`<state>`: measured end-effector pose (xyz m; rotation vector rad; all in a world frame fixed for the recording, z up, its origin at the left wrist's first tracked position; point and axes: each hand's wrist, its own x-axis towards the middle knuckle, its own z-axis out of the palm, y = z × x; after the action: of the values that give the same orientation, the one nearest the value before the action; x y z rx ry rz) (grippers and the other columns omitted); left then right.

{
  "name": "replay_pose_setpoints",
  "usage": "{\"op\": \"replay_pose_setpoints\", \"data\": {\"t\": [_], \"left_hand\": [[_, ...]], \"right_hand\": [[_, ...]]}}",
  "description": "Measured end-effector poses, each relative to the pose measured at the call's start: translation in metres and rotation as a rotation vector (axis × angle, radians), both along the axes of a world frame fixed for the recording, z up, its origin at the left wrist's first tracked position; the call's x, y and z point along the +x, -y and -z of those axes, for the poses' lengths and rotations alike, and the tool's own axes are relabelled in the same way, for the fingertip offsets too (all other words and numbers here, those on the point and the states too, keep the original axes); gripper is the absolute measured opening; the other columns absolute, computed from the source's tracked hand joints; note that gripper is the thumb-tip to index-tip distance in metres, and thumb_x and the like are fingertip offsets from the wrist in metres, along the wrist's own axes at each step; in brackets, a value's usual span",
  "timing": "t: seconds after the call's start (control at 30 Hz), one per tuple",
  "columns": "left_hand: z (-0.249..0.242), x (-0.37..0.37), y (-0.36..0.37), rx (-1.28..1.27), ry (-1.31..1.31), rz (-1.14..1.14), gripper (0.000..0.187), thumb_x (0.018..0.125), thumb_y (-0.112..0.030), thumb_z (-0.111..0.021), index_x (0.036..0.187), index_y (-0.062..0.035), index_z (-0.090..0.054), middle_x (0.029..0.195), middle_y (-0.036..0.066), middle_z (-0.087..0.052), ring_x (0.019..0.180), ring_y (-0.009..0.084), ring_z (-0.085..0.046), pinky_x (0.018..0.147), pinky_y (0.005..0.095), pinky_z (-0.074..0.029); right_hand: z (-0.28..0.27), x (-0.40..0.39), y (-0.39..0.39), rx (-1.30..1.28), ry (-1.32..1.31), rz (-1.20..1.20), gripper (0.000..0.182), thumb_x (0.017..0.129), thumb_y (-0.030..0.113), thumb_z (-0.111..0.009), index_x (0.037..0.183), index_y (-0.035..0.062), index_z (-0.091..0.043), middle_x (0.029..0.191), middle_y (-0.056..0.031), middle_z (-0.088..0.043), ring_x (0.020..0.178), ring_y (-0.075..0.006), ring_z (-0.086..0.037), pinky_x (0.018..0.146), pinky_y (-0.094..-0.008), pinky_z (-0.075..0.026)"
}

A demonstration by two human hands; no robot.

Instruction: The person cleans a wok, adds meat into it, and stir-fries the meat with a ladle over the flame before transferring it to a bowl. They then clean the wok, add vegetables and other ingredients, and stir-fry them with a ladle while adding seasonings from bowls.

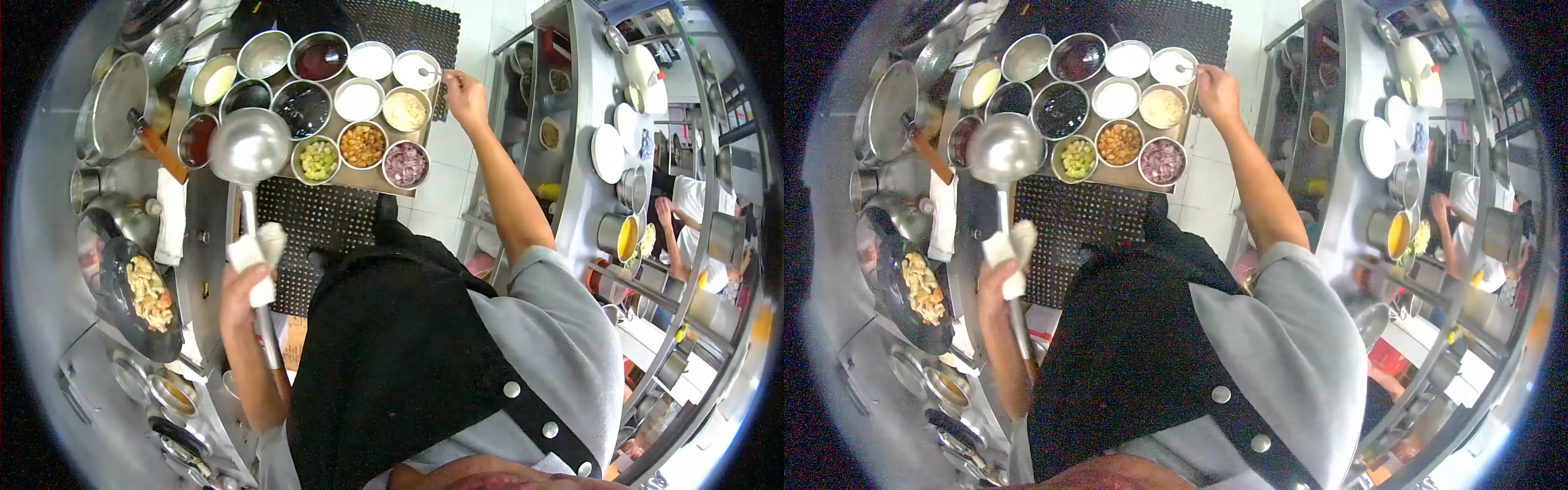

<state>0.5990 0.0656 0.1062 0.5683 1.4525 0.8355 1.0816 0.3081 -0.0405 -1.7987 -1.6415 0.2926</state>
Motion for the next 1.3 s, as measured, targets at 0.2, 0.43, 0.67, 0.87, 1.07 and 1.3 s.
{"op": "replay_pose_setpoints", "data": {"t": [0.2, 0.43, 0.67, 0.87, 1.07, 1.3], "left_hand": [[0.027, 0.092, -0.038, -0.165, 0.123, 0.28, 0.038, 0.082, -0.021, -0.074, 0.112, 0.0016, -0.068, 0.088, 0.005, -0.07, 0.073, 0.0125, -0.064, 0.064, 0.0253, -0.05], [0.024, 0.124, -0.062, -0.22, 0.097, 0.376, 0.038, 0.083, -0.02, -0.073, 0.115, 0.0004, -0.069, 0.092, 0.004, -0.071, 0.077, 0.0126, -0.065, 0.068, 0.0267, -0.05], [0.034, 0.125, -0.072, -0.235, 0.108, 0.373, 0.04, 0.084, -0.023, -0.073, 0.116, 0.0004, -0.069, 0.093, 0.004, -0.07, 0.079, 0.0125, -0.064, 0.069, 0.0271, -0.05], [0.071, 0.133, -0.093, -0.199, 0.214, 0.409, 0.04, 0.085, -0.022, -0.072, 0.117, 0.0017, -0.068, 0.097, 0.004, -0.07, 0.083, 0.012, -0.063, 0.072, 0.0269, -0.05], [0.095, 0.137, -0.095, -0.164, 0.316, 0.337, 0.042, 0.085, -0.023, -0.073, 0.119, 0.002, -0.066, 0.1, 0.004, -0.07, 0.084, 0.0135, -0.065, 0.073, 0.0272, -0.051], [0.061, 0.096, -0.031, -0.253, 0.231, 0.238, 0.045, 0.08, -0.019, -0.073, 0.119, 0.0023, -0.066, 0.103, 0.007, -0.071, 0.087, 0.0158, -0.066, 0.079, 0.0289, -0.052]], "right_hand": [[0.054, 0.019, -0.012, -0.09, -0.827, 0.161, 0.028, 0.101, 0.018, -0.059, 0.11, -0.0059, -0.069, 0.096, -0.014, -0.076, 0.066, -0.0131, -0.067, 0.059, -0.0293, -0.055], [0.074, 0.02, -0.016, -0.194, -0.896, 0.155, 0.027, 0.1, 0.017, -0.06, 0.11, -0.0073, -0.067, 0.094, -0.0158, -0.076, 0.062, -0.0125, -0.065, 0.056, -0.0296, -0.051], [0.037, 0.049, -0.012, -0.268, -1.293, 0.305, 0.024, 0.1, 0.015, -0.057, 0.116, -0.003, -0.06, 0.098, -0.0192, -0.075, 0.06, -0.0149, -0.063, 0.045, -0.0248, -0.036], [-0.042, 0.033, 0.007, -0.325, -1.363, 0.086, 0.023, 0.102, 0.014, -0.055, 0.117, -0.0024, -0.061, 0.097, -0.0168, -0.075, 0.063, -0.0133, -0.064, 0.044, -0.023, -0.033], [0.01, -0.019, -0.055, -0.219, -0.915, -0.012, 0.03, 0.102, 0.019, -0.059, 0.114, -0.0071, -0.065, 0.098, -0.0162, -0.076, 0.061, -0.0156, -0.064, 0.057, -0.0302, -0.05], [0.002, -0.057, -0.056, -0.19, -0.815, -0.068, 0.025, 0.1, 0.018, -0.061, 0.105, -0.0056, -0.067, 0.086, -0.012, -0.074, 0.062, -0.0137, -0.063, 0.06, -0.0297, -0.052]]}}
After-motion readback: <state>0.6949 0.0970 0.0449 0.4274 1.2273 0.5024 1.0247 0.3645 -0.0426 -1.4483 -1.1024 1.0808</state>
